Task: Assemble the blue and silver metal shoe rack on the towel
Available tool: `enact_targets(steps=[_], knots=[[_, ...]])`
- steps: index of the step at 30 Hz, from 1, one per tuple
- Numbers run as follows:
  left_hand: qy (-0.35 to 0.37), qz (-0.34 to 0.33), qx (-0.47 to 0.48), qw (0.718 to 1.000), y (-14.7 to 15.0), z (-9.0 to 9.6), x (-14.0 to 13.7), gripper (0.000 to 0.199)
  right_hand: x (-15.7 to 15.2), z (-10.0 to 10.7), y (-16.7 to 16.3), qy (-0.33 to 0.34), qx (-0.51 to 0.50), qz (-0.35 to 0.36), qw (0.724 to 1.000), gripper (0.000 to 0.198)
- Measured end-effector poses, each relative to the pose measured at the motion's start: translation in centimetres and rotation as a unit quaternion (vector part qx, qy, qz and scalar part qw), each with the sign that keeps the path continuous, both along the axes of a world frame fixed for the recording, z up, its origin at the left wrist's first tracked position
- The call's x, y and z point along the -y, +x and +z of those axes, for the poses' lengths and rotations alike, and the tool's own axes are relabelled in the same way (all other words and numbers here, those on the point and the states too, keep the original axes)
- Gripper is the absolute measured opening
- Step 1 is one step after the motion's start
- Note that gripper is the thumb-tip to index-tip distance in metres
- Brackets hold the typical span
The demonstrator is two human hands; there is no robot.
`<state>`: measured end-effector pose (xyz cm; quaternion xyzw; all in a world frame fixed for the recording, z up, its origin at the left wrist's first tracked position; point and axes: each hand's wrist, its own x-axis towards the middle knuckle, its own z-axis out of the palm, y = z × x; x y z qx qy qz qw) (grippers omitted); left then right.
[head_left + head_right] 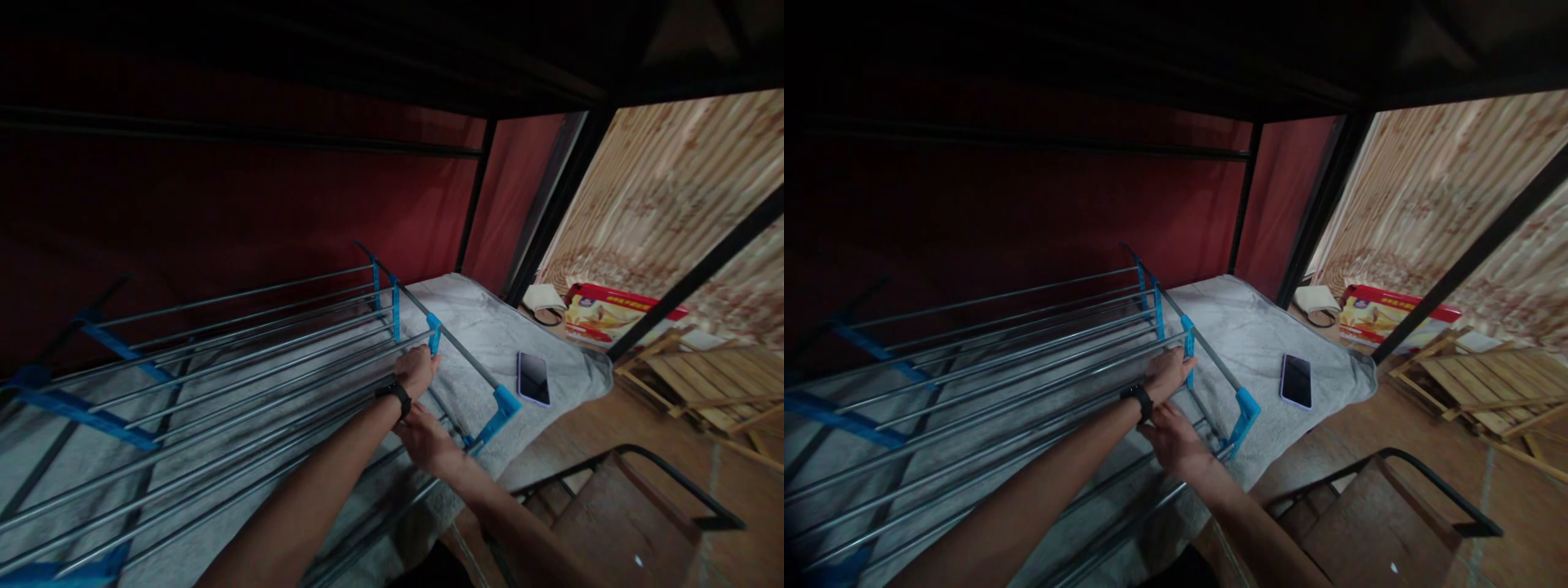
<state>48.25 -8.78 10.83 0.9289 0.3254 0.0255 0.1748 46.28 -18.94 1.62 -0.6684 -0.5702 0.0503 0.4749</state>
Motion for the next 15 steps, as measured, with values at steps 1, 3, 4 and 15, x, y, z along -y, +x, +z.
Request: enact_targets(steps=[1, 3, 4, 15], knots=[[0.008, -0.006, 0.004, 1.0, 0.0, -0.2, -0.1, 0.039, 0.5, -0.1, 1.0, -0.014, 0.023, 0.004, 1.0, 0.029], [0.018, -0.02, 0.013, 1.0, 0.0, -0.7, -0.2, 0.038, 1.4, 0.1, 2.9, -0.045, 0.049, -0.022, 0.998, 0.033], [0.021, -0.024, 0.017, 0.999, 0.0, -1.0, -0.3, 0.037, 1.6, 0.4, 3.8, -0.055, 0.048, -0.057, 0.996, 0.033], [0.025, -0.026, 0.035, 0.999, -0.4, -1.1, -0.1, 0.036, -1.5, 2.8, 6.6, 0.099, -0.14, -0.229, 0.958, 0.04]])
